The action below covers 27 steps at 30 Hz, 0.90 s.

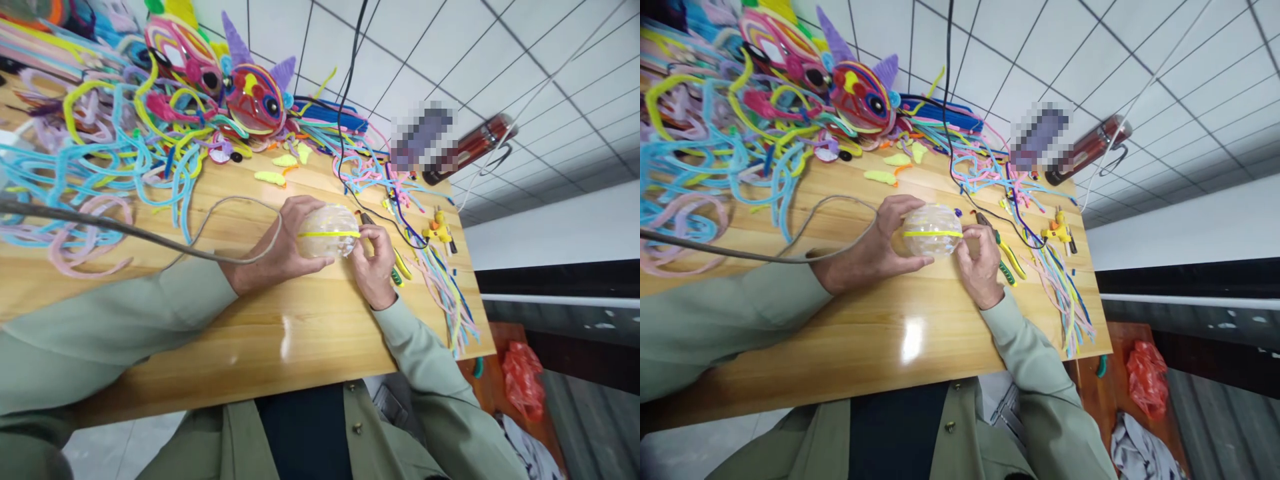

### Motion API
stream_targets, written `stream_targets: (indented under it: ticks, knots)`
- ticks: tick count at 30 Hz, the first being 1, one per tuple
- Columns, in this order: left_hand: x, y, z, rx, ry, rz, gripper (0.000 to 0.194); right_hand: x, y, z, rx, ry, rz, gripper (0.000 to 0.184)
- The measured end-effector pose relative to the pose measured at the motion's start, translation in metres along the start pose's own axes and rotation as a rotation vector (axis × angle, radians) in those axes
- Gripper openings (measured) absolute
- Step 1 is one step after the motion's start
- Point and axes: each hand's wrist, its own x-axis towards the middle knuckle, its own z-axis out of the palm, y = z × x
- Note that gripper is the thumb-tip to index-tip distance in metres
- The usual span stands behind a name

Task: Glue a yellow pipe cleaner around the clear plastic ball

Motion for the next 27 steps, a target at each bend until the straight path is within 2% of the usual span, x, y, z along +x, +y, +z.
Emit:
stream_targets:
  ticks: [4,7,12,17,20,22,27]
  knots:
    - [-0.003,-0.003,-0.003,-0.246,-0.025,-0.157,0.087,0.004,-0.007,-0.004,-0.034,0.013,-0.097,0.015]
    - [-0.003,-0.011,-0.005,-0.378,-0.089,-0.263,0.085,0.005,-0.011,-0.006,-0.051,0.024,-0.126,0.018]
    - [-0.001,-0.023,-0.005,-0.484,-0.184,-0.272,0.085,0.006,-0.013,-0.006,-0.098,0.049,-0.189,0.023]
    - [0.001,-0.012,-0.011,-0.24,-0.18,-0.187,0.099,0.004,-0.019,-0.01,-0.126,-0.03,-0.26,0.032]
    - [0.003,-0.003,-0.016,-0.119,-0.166,-0.138,0.099,0.002,-0.025,-0.012,-0.092,-0.105,-0.29,0.036]
    - [0.003,-0.002,-0.018,-0.091,-0.16,-0.143,0.095,0.002,-0.027,-0.012,-0.088,-0.126,-0.284,0.034]
    - [-0.002,-0.011,-0.017,-0.103,-0.139,-0.098,0.093,0.003,-0.025,-0.008,-0.063,-0.084,-0.289,0.029]
